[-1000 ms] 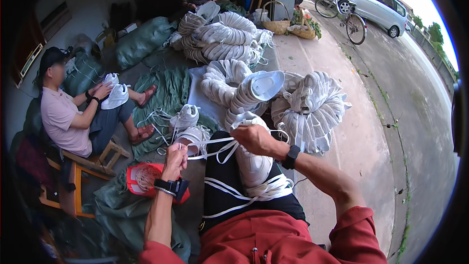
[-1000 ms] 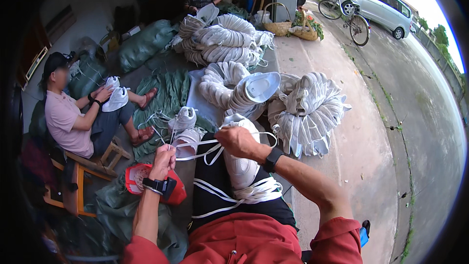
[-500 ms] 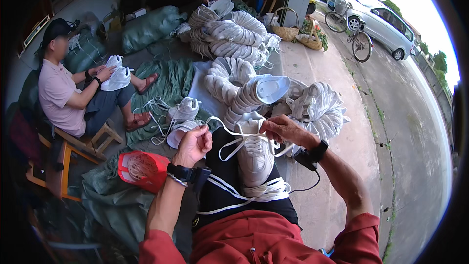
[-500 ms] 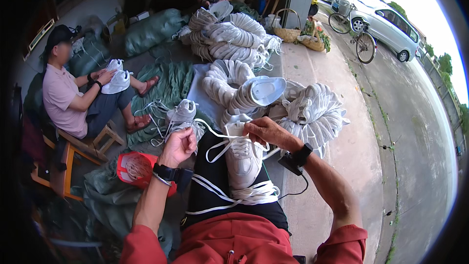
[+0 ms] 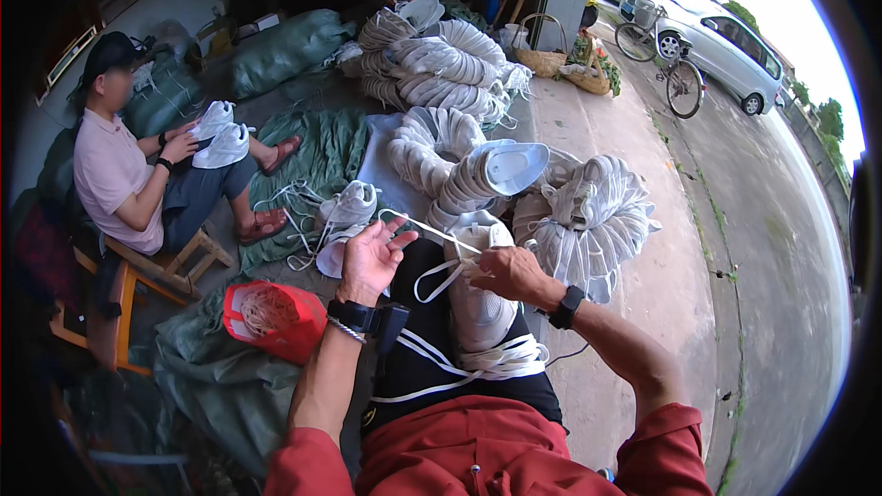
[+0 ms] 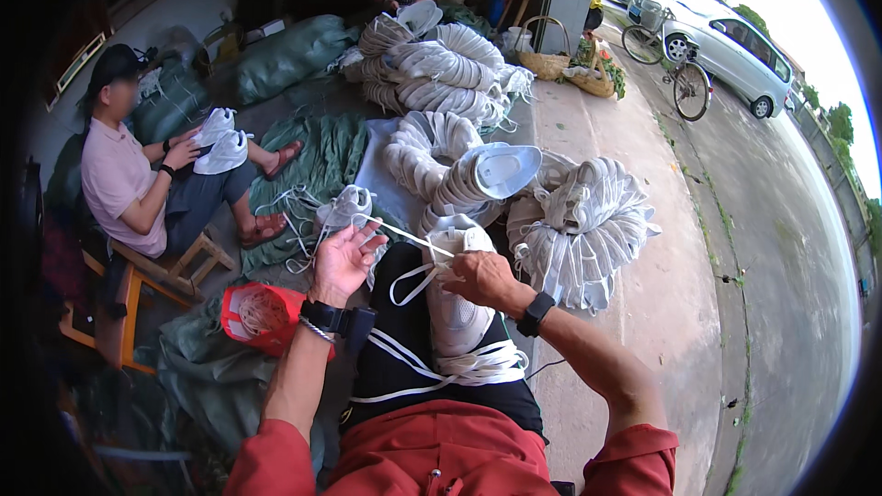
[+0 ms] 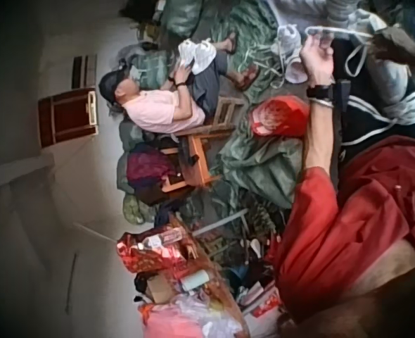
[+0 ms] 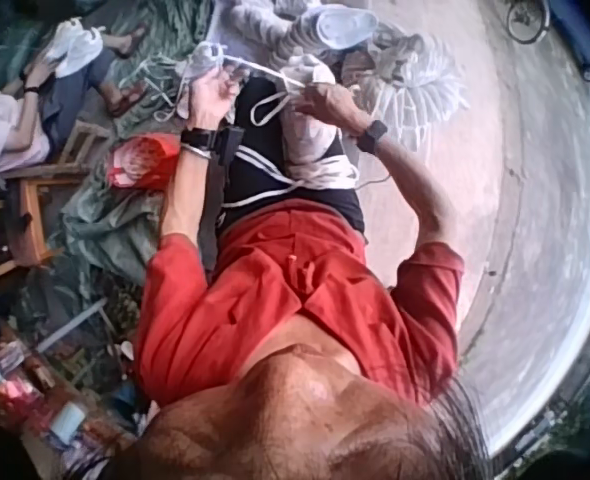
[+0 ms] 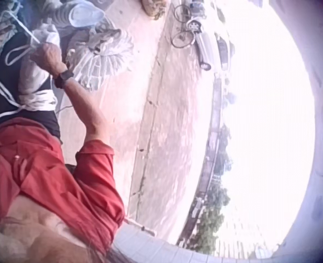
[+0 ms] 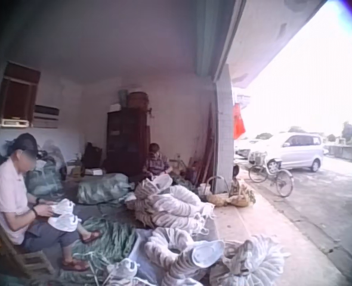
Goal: The recorder is lacing and organizing shoe upper components as part of a manufacturing or assembly workflow.
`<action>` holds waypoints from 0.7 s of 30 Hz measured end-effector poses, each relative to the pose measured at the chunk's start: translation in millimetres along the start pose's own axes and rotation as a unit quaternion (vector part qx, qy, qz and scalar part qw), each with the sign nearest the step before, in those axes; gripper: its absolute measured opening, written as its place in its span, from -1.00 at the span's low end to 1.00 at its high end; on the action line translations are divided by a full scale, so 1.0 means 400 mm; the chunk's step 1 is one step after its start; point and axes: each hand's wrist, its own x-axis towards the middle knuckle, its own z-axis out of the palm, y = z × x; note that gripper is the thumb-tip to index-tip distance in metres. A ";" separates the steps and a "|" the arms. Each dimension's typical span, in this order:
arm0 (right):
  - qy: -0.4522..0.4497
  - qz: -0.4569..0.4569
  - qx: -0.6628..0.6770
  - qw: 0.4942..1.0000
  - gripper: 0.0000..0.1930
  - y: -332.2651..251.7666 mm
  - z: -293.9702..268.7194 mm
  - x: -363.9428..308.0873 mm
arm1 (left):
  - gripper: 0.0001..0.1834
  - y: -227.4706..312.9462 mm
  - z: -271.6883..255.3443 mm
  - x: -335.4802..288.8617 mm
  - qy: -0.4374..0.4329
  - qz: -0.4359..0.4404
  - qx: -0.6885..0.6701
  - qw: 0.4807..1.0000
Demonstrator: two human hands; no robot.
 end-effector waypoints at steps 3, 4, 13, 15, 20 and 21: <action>-0.053 0.045 -0.057 0.996 -0.81 0.012 0.005 0.010 | -0.77 -0.010 0.014 0.010 -0.022 0.006 -0.053 0.998; -0.029 0.015 0.018 0.999 -0.83 0.039 0.007 0.009 | -0.77 -0.011 0.005 0.015 -0.022 0.006 -0.053 0.998; 0.058 0.196 0.729 0.653 -0.91 0.161 -0.241 -0.024 | -0.88 0.041 -0.296 0.022 0.200 0.063 -0.054 0.976; 0.087 0.220 0.737 0.634 -0.89 0.176 -0.249 -0.035 | -0.86 0.095 -0.419 -0.012 0.276 0.095 -0.068 0.954; 0.060 0.217 0.807 0.547 -0.84 0.212 -0.206 -0.045 | -0.76 0.041 -0.289 -0.055 0.236 0.145 0.167 0.946; 0.051 0.189 0.832 0.519 -0.83 0.201 -0.197 -0.033 | -0.76 0.005 -0.221 -0.052 0.205 0.161 0.254 0.931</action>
